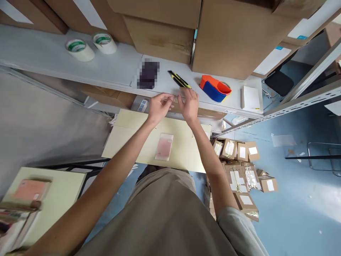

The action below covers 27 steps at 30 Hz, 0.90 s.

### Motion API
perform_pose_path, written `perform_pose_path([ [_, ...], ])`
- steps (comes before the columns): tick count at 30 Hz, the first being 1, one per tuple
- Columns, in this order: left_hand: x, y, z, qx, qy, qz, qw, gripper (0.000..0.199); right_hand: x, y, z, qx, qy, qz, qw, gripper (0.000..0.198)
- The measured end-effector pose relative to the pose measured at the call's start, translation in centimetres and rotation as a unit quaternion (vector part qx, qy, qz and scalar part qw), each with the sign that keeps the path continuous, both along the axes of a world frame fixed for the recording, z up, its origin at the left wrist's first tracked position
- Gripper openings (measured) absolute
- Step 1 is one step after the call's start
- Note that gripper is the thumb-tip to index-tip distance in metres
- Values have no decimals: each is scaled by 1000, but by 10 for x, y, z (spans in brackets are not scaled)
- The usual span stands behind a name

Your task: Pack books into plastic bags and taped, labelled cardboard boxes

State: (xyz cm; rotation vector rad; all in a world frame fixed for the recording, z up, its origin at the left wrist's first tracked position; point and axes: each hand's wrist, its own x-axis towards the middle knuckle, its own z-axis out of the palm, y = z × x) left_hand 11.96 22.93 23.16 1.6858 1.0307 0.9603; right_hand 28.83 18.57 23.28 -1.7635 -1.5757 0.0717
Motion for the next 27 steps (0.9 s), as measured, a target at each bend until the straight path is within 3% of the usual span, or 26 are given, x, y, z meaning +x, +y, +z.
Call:
perform_pose_path([
  [3, 5, 16, 18, 23, -14, 5, 1000, 21, 13, 39, 2, -4, 4, -1, 1000, 40],
  [7, 1, 18, 27, 22, -20, 12, 999, 21, 25, 83, -13, -31, 10, -26, 999, 41],
  [12, -21, 9, 12, -11, 0, 50, 999, 20, 25, 91, -25, -40, 2, -38, 998, 40],
  [15, -49, 0, -23, -55, 19, 68, 996, 22, 15, 63, -22, -19, 4, -41, 999, 43],
  [20, -110, -34, -117, -179, 137, 97, 969, 22, -18, -22, -34, 0, 3, -34, 999, 55],
  [23, -140, -64, -168, -237, 275, 96, 927, 18, -41, -72, -63, -36, 7, -19, 999, 55],
  [27, -156, -99, -208, -280, 389, 58, 876, 24, -68, -122, -116, -79, 35, -38, 995, 45],
])
